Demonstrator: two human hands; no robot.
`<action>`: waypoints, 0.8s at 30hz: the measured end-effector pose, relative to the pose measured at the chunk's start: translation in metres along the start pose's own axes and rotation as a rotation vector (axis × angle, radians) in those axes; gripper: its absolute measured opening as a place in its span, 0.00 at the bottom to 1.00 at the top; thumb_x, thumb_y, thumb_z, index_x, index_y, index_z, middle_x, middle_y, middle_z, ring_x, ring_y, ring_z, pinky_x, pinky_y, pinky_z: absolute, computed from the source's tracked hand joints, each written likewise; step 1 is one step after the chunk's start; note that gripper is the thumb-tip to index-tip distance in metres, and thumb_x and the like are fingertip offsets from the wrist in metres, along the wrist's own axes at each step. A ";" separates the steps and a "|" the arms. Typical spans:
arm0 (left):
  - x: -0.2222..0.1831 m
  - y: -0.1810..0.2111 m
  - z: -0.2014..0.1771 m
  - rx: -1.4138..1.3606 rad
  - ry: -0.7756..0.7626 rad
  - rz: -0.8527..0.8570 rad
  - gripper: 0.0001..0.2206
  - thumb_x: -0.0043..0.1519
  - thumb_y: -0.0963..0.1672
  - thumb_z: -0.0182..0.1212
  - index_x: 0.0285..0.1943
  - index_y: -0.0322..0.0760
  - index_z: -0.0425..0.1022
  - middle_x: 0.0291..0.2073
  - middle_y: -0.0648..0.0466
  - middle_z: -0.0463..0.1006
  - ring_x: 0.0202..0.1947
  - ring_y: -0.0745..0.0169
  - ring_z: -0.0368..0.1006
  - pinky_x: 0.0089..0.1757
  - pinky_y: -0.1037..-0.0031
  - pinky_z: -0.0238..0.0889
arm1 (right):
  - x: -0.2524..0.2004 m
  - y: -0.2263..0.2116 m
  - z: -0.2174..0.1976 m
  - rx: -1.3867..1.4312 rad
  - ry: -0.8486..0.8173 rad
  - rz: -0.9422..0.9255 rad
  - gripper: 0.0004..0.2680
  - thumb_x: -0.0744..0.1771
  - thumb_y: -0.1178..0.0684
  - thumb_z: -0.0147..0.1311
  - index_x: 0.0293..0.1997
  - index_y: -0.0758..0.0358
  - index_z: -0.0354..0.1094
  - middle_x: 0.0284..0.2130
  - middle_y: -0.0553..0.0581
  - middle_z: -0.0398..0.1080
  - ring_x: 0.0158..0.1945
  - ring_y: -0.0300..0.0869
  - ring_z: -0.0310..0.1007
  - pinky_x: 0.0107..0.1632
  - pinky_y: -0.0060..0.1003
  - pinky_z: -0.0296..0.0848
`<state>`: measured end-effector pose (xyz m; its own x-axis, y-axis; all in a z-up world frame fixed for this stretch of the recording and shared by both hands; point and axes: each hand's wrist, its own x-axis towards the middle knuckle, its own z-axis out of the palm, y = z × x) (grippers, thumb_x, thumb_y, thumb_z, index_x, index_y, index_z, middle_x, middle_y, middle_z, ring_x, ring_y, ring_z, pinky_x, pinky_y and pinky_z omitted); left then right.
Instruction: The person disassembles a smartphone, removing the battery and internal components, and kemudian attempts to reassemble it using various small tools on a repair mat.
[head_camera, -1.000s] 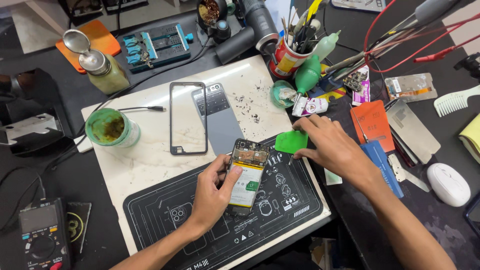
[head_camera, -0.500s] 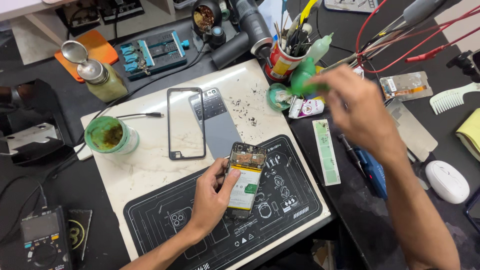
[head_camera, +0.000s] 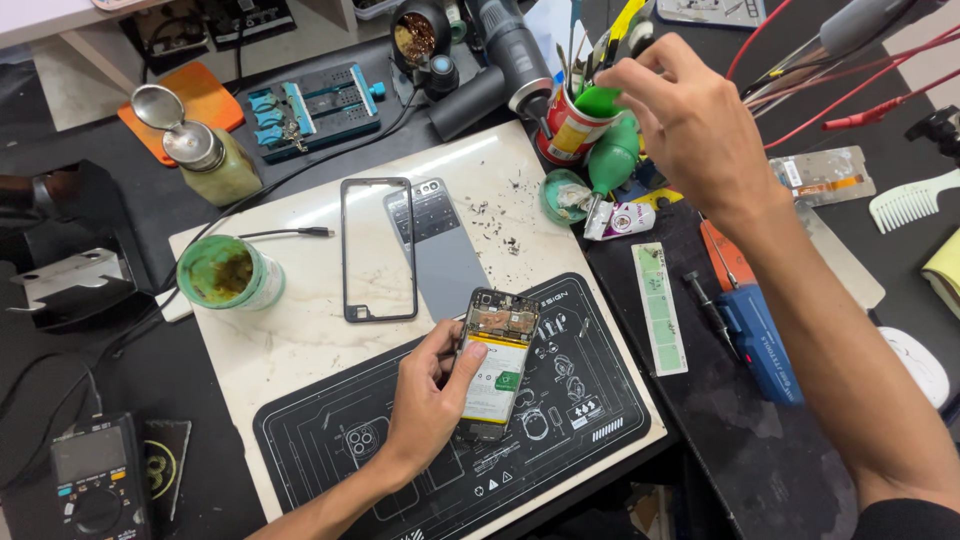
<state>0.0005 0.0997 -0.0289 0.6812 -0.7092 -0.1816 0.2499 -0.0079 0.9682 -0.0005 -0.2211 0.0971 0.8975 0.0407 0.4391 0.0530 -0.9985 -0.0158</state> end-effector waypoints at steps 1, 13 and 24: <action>0.000 0.000 0.000 0.007 0.003 0.004 0.09 0.67 0.42 0.55 0.47 0.28 0.74 0.33 0.51 0.82 0.31 0.75 0.75 0.33 0.80 0.70 | 0.000 0.002 0.003 -0.003 0.010 -0.016 0.09 0.70 0.65 0.57 0.55 0.59 0.72 0.43 0.60 0.69 0.40 0.54 0.75 0.42 0.46 0.74; 0.001 0.000 0.001 0.040 -0.014 -0.004 0.09 0.68 0.43 0.55 0.47 0.27 0.73 0.34 0.51 0.82 0.30 0.74 0.76 0.32 0.78 0.72 | -0.017 -0.016 -0.016 -0.040 0.079 0.035 0.17 0.66 0.69 0.53 0.61 0.63 0.73 0.40 0.62 0.72 0.40 0.53 0.77 0.41 0.44 0.76; 0.010 0.007 0.005 -0.019 -0.063 -0.071 0.09 0.67 0.44 0.57 0.47 0.30 0.73 0.38 0.50 0.82 0.34 0.71 0.78 0.38 0.77 0.74 | -0.152 -0.065 -0.019 0.367 -0.315 0.872 0.07 0.65 0.54 0.63 0.33 0.70 0.78 0.23 0.58 0.72 0.26 0.45 0.70 0.33 0.38 0.67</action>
<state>0.0054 0.0894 -0.0231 0.6166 -0.7506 -0.2374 0.3094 -0.0462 0.9498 -0.1487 -0.1627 0.0491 0.7592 -0.6405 -0.1155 -0.5959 -0.6127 -0.5192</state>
